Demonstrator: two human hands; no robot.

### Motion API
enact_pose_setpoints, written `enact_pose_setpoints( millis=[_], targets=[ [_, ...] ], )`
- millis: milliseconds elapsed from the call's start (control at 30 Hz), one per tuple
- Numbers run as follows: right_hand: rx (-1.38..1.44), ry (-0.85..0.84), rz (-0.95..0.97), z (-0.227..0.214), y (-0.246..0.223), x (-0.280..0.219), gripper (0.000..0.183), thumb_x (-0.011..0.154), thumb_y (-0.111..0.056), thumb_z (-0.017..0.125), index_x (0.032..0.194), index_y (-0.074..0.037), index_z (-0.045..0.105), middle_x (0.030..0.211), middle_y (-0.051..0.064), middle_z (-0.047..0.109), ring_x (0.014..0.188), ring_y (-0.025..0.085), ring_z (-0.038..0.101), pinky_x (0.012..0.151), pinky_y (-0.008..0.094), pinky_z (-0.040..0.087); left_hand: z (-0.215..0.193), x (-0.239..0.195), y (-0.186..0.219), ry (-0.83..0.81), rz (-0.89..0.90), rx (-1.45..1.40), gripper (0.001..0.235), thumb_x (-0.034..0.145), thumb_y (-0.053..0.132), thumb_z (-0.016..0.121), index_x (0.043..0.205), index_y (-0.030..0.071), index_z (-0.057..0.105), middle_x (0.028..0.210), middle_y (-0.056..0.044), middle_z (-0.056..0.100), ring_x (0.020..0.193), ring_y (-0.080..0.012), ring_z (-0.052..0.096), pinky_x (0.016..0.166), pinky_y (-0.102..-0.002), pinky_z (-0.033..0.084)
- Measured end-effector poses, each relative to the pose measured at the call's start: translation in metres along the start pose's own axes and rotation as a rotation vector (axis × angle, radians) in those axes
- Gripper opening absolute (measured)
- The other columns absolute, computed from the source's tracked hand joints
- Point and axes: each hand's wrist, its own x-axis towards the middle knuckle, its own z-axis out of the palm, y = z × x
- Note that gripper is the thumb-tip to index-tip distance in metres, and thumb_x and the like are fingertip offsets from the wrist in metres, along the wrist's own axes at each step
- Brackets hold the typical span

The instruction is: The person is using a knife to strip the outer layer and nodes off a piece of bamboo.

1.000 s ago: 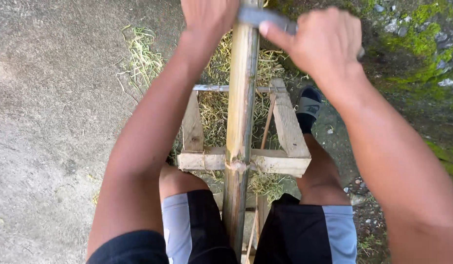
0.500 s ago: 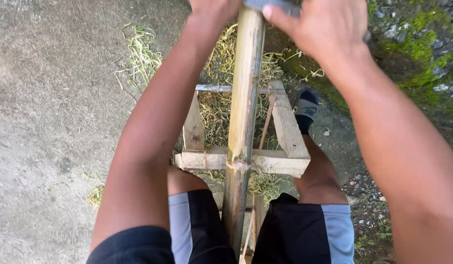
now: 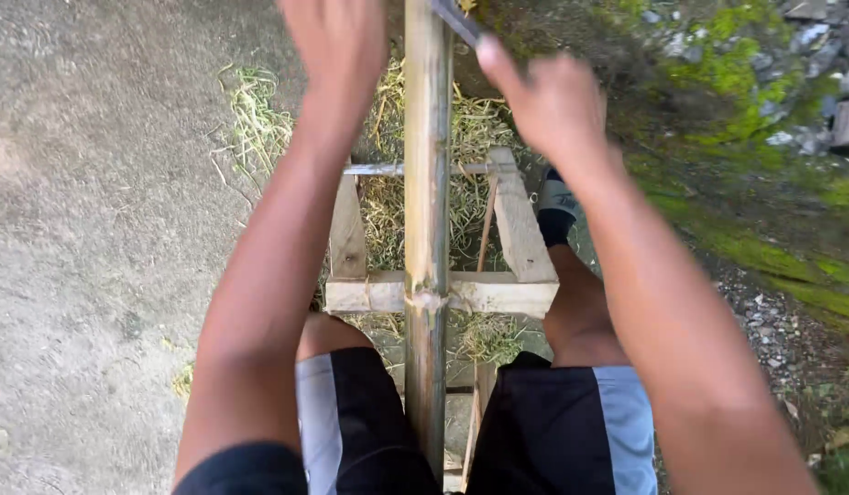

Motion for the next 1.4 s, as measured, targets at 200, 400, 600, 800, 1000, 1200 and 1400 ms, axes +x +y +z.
enact_pose_setpoints(
  millis=[200, 400, 600, 800, 1000, 1200, 1400],
  targets=[
    [0.534, -0.292, 0.338, 0.010, 0.031, -0.188, 0.070, 0.101, -0.064, 0.052, 0.070, -0.003, 0.065, 0.056, 0.003, 0.056, 0.055, 0.011, 0.052, 0.053, 0.034, 0.044, -0.118, -0.157, 0.058, -0.165, -0.188, -0.539, 0.072, 0.109, 0.041, 0.053, 0.149, -0.013, 0.027, 0.141, -0.033, 0.037, 0.133, -0.0449, 0.043, 0.112, -0.053, 0.040],
    [0.214, -0.514, 0.524, -0.083, -0.065, -0.214, 0.052, 0.088, -0.060, 0.066, 0.081, -0.009, 0.069, 0.059, 0.013, 0.063, 0.054, 0.025, 0.061, 0.052, 0.040, 0.045, -0.195, -0.225, 0.077, -0.302, -0.146, -0.403, 0.053, 0.098, 0.032, 0.063, 0.131, -0.008, 0.051, 0.117, -0.026, 0.058, 0.108, -0.0404, 0.058, 0.092, -0.051, 0.049],
    [0.145, -0.263, 0.139, -0.062, -0.070, -0.241, 0.065, 0.095, -0.062, 0.064, 0.075, -0.001, 0.067, 0.077, 0.018, 0.067, 0.069, 0.042, 0.066, 0.061, 0.051, 0.050, -0.154, -0.277, 0.063, -0.133, -0.172, -0.357, 0.019, 0.104, 0.024, 0.061, 0.105, 0.005, 0.060, 0.097, -0.014, 0.068, 0.090, -0.0326, 0.067, 0.084, -0.047, 0.053],
    [0.365, -0.323, 0.344, -0.043, -0.081, -0.272, 0.055, 0.095, -0.054, 0.065, 0.085, 0.001, 0.067, 0.067, 0.021, 0.065, 0.064, 0.041, 0.065, 0.059, 0.047, 0.050, -0.121, -0.308, 0.076, -0.379, -0.262, -0.499, 0.054, 0.099, 0.049, 0.058, 0.115, -0.002, 0.058, 0.089, -0.020, 0.070, 0.074, -0.0326, 0.071, 0.066, -0.045, 0.058],
    [0.330, -0.330, 0.361, -0.014, -0.081, -0.300, 0.048, 0.095, -0.048, 0.068, 0.095, 0.000, 0.069, 0.067, 0.019, 0.066, 0.063, 0.037, 0.068, 0.060, 0.044, 0.050, -0.135, -0.293, 0.096, -0.849, -0.325, -0.437, 0.089, 0.087, 0.069, 0.063, 0.125, -0.008, 0.039, 0.088, -0.022, 0.071, 0.078, -0.0364, 0.074, 0.069, -0.043, 0.062],
    [0.312, -0.212, 0.379, 0.021, -0.068, -0.314, 0.043, 0.091, -0.041, 0.072, 0.094, 0.001, 0.069, 0.071, 0.019, 0.067, 0.063, 0.031, 0.067, 0.062, 0.042, 0.052, -0.110, -0.285, 0.086, -0.856, -0.278, -0.446, 0.081, 0.086, 0.065, 0.067, 0.116, -0.006, 0.043, 0.094, -0.022, 0.074, 0.085, -0.0340, 0.076, 0.072, -0.043, 0.062],
    [0.204, -0.267, 0.429, 0.003, -0.067, -0.277, 0.037, 0.084, -0.039, 0.070, 0.087, -0.002, 0.071, 0.067, 0.016, 0.069, 0.064, 0.030, 0.071, 0.063, 0.043, 0.053, -0.133, -0.267, 0.078, -0.934, -0.299, -0.428, 0.079, 0.090, 0.069, 0.060, 0.117, -0.004, 0.047, 0.092, -0.018, 0.075, 0.086, -0.0296, 0.077, 0.071, -0.041, 0.061]
  ],
)
